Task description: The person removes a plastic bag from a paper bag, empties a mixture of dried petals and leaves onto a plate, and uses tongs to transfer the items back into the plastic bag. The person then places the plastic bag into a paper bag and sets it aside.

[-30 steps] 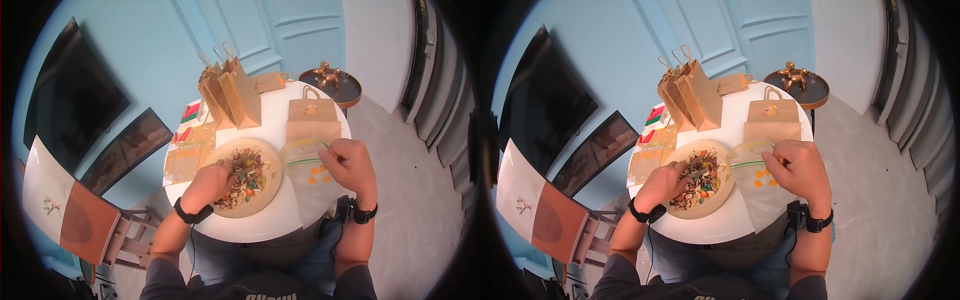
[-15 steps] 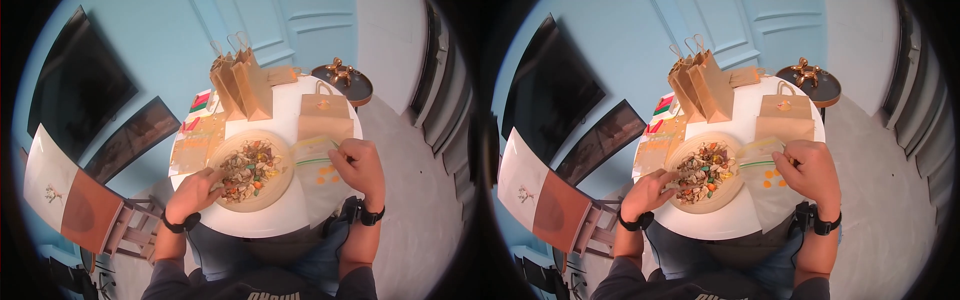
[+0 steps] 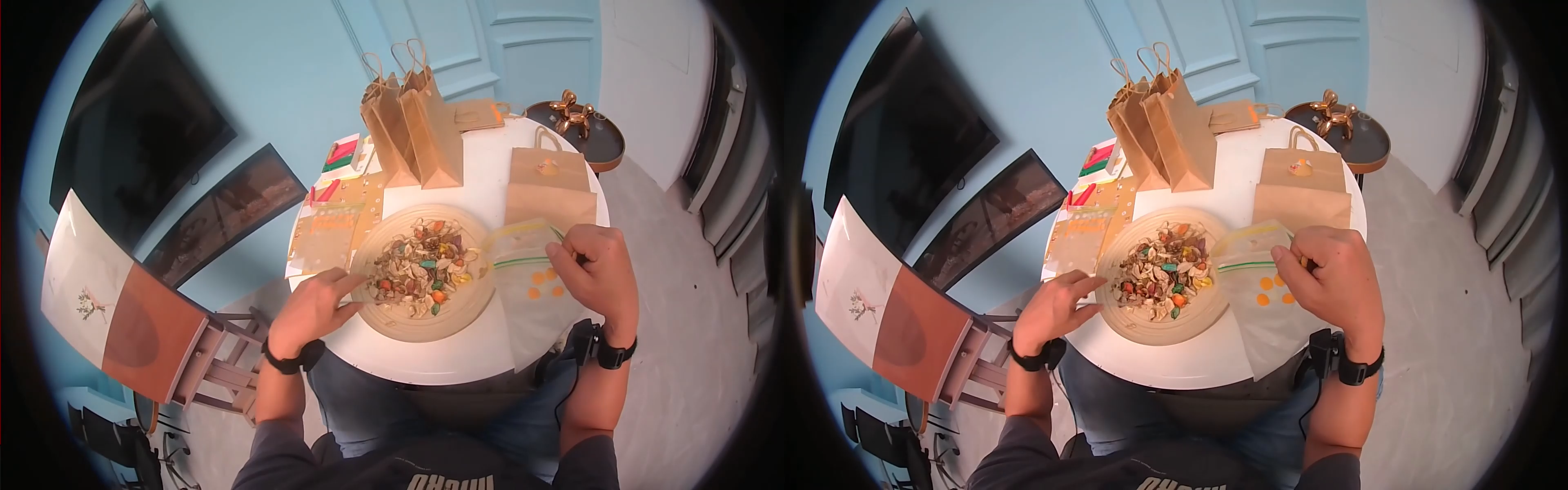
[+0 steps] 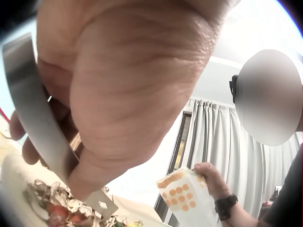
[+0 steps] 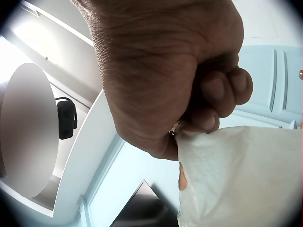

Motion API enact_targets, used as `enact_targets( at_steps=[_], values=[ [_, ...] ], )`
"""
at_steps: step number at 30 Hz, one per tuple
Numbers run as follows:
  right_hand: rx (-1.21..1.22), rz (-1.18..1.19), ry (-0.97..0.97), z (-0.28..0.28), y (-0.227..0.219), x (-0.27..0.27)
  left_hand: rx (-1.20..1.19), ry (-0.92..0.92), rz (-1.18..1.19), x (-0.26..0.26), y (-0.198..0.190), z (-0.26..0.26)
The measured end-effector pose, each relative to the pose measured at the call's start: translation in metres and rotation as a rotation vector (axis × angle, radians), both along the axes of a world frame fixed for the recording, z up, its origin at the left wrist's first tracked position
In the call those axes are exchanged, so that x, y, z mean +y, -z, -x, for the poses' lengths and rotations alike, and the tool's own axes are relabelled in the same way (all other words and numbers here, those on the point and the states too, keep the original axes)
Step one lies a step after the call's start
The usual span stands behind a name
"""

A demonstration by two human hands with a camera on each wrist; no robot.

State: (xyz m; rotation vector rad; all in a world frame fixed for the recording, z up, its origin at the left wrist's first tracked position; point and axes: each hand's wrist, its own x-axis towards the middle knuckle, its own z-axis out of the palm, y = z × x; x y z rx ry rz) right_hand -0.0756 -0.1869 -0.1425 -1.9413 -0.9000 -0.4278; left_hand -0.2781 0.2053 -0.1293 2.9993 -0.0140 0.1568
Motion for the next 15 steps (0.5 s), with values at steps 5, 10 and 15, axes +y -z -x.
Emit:
enact_targets(
  at_steps=[5,10,15],
  values=[
    [0.019,-0.002,-0.018,0.0,-0.002,0.005,0.149,0.024,0.008,0.017,0.003,0.022],
    [0.01,0.023,-0.018,0.001,-0.004,0.007,-0.006,-0.041,-0.076,0.009,0.027,-0.012],
    [0.024,0.012,-0.016,0.0,-0.002,0.007,-0.091,-0.07,0.036,-0.006,0.009,-0.026]
  ],
)
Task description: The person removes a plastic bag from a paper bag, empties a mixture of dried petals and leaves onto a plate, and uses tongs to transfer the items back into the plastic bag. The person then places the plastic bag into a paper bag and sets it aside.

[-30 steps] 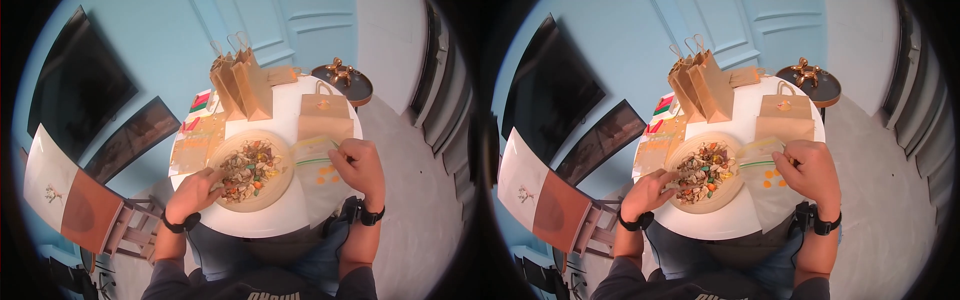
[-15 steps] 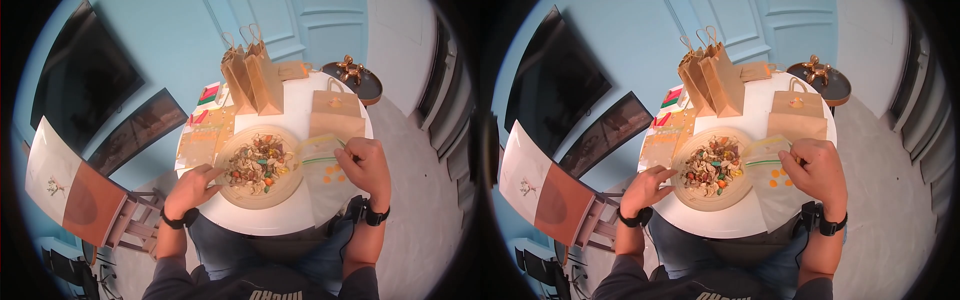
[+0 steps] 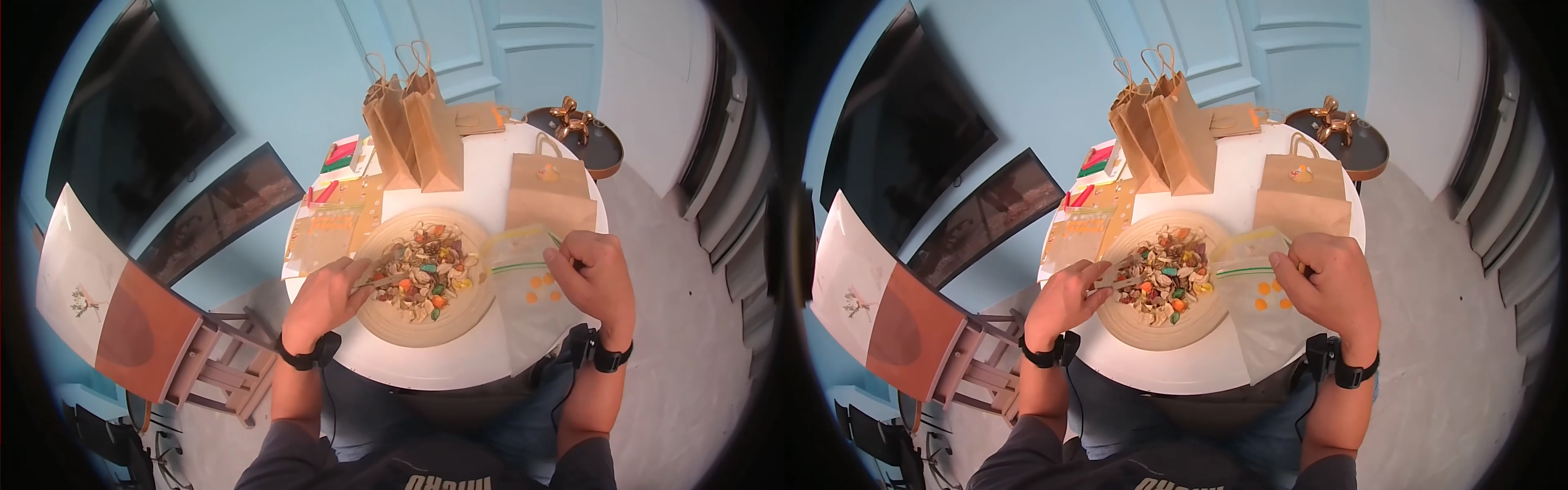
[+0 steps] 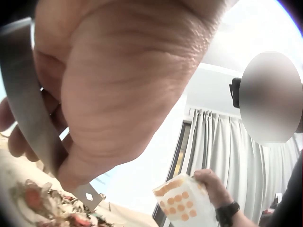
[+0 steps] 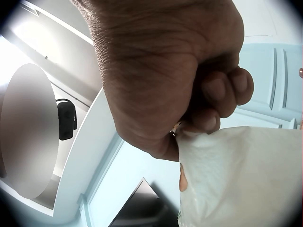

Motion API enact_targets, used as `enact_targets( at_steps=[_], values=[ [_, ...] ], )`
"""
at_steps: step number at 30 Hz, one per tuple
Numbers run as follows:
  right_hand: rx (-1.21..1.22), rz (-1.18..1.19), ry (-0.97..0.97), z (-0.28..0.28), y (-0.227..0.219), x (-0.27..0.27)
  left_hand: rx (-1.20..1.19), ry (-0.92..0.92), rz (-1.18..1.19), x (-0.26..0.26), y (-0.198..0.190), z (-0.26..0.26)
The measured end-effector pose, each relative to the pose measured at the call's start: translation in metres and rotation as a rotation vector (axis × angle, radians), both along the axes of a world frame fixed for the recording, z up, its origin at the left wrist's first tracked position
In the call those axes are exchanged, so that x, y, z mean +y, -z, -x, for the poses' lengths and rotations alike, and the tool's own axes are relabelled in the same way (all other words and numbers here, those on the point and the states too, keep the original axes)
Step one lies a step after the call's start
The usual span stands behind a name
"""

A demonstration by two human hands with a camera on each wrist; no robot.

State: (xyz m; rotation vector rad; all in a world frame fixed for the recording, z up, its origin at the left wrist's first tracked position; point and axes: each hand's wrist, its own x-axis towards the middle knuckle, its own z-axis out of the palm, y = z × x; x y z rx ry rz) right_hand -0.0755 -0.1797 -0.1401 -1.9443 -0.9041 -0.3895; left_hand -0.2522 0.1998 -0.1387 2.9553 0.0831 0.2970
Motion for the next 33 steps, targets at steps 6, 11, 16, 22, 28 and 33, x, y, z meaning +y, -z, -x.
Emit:
enact_targets(
  at_steps=[6,11,16,22,28,33],
  values=[
    [0.025,0.058,-0.006,-0.001,0.001,0.006,-0.033,-0.131,0.049,0.001,0.013,-0.012],
    [-0.018,0.088,0.02,-0.001,0.009,0.011,0.144,-0.256,0.062,0.015,0.026,-0.02],
    [0.006,0.14,0.013,0.004,0.007,0.015,0.124,-0.213,0.081,0.018,0.037,-0.022],
    [0.006,0.18,-0.016,0.001,0.017,0.028,0.096,-0.222,0.088,0.011,0.042,-0.025],
    [0.005,0.226,-0.032,0.002,0.018,0.036,0.038,-0.22,0.071,0.011,0.052,-0.024],
    [0.018,0.234,-0.043,0.006,0.018,0.037,-0.001,-0.211,0.049,0.009,0.054,-0.021]
  ],
)
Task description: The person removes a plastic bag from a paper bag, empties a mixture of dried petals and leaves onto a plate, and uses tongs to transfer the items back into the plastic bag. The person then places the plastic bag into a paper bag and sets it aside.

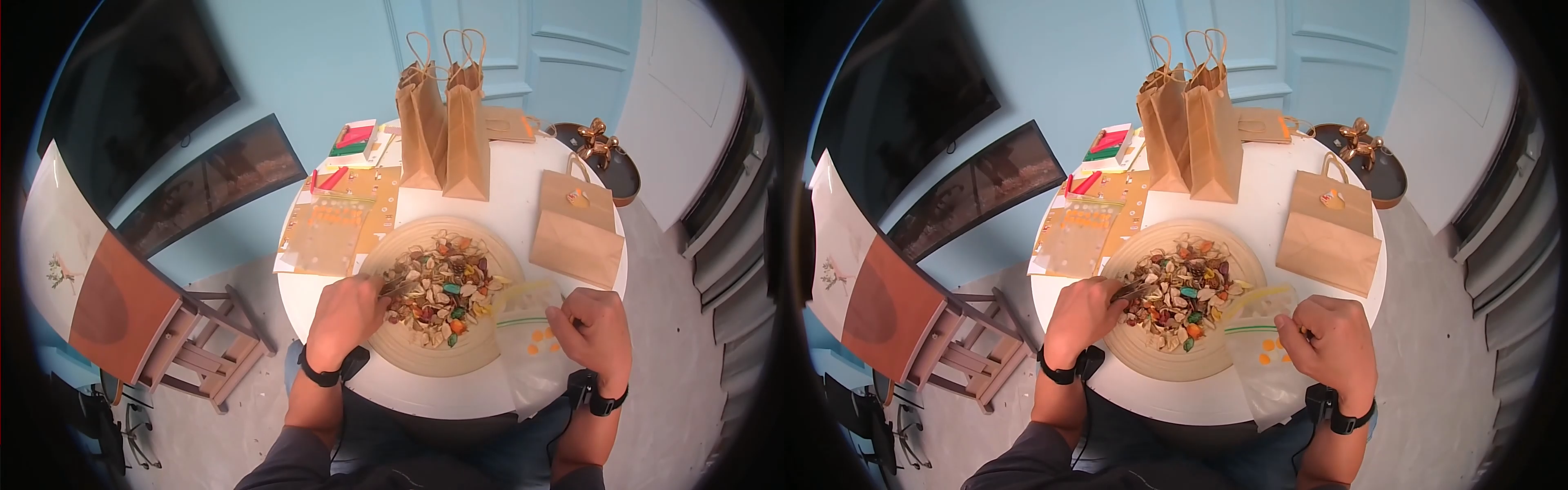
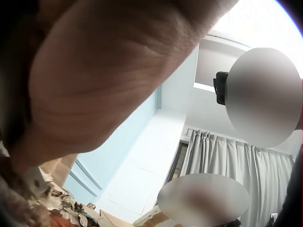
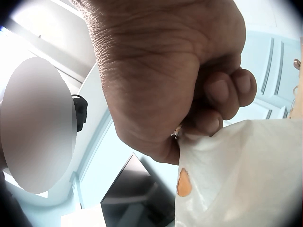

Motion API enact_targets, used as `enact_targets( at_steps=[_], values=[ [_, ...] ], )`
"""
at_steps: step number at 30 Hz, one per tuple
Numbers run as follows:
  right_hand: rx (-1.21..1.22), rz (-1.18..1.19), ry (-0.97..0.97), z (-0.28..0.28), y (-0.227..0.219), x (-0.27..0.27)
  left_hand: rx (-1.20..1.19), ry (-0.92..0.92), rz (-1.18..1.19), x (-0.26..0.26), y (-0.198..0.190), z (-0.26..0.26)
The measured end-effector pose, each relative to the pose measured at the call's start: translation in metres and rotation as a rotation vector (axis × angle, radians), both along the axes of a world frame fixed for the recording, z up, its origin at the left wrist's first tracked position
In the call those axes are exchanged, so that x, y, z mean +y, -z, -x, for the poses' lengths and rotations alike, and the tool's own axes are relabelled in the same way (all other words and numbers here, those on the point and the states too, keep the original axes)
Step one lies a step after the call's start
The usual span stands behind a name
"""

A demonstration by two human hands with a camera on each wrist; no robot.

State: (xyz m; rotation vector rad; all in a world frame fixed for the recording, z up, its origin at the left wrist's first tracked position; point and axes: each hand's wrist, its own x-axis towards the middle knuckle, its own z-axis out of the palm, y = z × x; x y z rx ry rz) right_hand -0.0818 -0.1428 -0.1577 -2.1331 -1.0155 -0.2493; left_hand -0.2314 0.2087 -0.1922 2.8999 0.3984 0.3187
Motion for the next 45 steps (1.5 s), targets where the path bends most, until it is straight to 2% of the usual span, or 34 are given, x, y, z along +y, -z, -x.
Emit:
enact_targets(
  at_steps=[8,16,19,22,25,26,29,32,36,39,45],
  values=[
    [-0.005,-0.01,-0.027,0.001,0.004,0.002,-0.023,-0.025,0.002,0.001,0.002,0.002],
    [-0.034,0.039,-0.093,0.005,0.003,0.005,-0.201,0.036,0.12,-0.023,-0.027,0.007],
    [-0.054,0.07,-0.139,0.008,0.004,0.007,-0.197,0.099,0.254,-0.041,-0.036,0.009],
    [-0.067,0.112,-0.175,0.014,0.002,0.009,-0.183,0.287,0.3,-0.062,-0.039,0.006],
    [-0.081,0.136,-0.188,0.018,0.0,0.01,-0.091,0.49,0.228,-0.088,-0.024,0.0],
    [-0.088,0.142,-0.19,0.019,-0.002,0.01,-0.021,0.502,0.231,-0.094,-0.028,0.0],
    [-0.104,0.134,-0.178,0.018,-0.003,0.003,-0.083,0.434,0.226,-0.086,-0.028,0.0],
    [-0.111,0.129,-0.148,0.018,-0.002,-0.003,-0.101,0.249,0.212,-0.065,-0.039,0.003],
    [-0.102,0.138,-0.13,0.017,-0.003,-0.008,-0.052,0.006,0.097,-0.033,-0.029,-0.006],
    [-0.095,0.138,-0.128,0.017,0.0,-0.009,0.019,0.011,0.065,-0.01,-0.013,-0.02],
    [-0.084,0.152,-0.12,0.016,0.001,-0.011,0.21,-0.015,0.384,-0.014,-0.027,-0.021]
  ],
)
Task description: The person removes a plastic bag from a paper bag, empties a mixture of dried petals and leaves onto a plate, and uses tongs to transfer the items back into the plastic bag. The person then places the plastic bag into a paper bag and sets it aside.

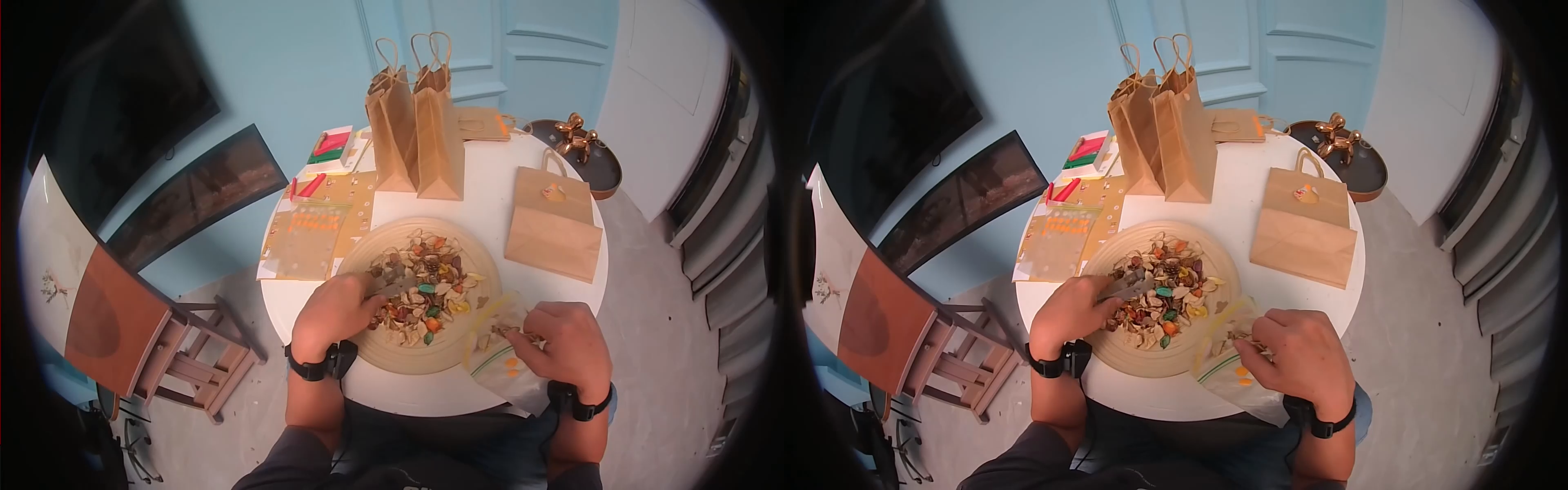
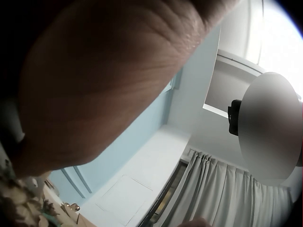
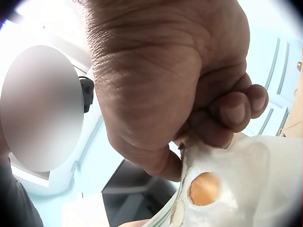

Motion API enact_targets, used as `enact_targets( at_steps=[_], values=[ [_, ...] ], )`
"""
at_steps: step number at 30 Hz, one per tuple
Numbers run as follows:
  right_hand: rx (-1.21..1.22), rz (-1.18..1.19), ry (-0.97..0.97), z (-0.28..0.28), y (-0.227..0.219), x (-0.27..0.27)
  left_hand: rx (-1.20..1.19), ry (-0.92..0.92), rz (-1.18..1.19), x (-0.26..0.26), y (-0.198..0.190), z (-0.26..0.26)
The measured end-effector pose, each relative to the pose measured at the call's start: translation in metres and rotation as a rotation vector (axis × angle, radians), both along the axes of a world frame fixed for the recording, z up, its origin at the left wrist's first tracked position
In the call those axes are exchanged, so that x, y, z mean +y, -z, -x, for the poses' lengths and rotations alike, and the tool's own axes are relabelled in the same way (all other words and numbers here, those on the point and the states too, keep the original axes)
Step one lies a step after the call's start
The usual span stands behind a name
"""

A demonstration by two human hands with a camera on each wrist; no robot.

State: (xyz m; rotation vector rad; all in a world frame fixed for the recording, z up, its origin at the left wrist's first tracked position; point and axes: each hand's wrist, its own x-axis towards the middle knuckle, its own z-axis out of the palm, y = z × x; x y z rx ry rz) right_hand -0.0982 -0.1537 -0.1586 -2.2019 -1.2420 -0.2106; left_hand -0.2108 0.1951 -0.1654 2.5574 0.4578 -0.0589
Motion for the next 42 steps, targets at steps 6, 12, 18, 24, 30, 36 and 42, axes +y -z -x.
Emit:
enact_targets(
  at_steps=[6,12,18,24,30,36,42],
  values=[
    [0.01,0.006,0.006,0.001,-0.001,0.001,-0.109,0.087,-0.179,0.0,0.012,0.009],
    [0.015,0.017,-0.002,-0.001,0.0,0.003,0.032,0.0,-0.093,-0.008,0.005,0.002],
    [0.014,0.016,-0.002,0.0,0.001,0.005,-0.159,0.035,-0.244,-0.002,0.021,0.004],
    [0.015,0.011,-0.004,0.0,0.0,0.006,-0.189,0.034,-0.283,0.0,0.024,0.004],
    [0.006,0.0,-0.006,0.0,0.001,0.006,-0.2,-0.029,-0.223,-0.006,0.006,0.013],
    [0.003,-0.003,-0.019,-0.002,0.004,0.008,-0.341,0.013,-0.159,-0.024,-0.01,0.024],
    [-0.009,0.012,-0.026,-0.002,0.003,0.009,-0.451,0.21,-0.011,-0.064,-0.01,0.024]
  ],
)
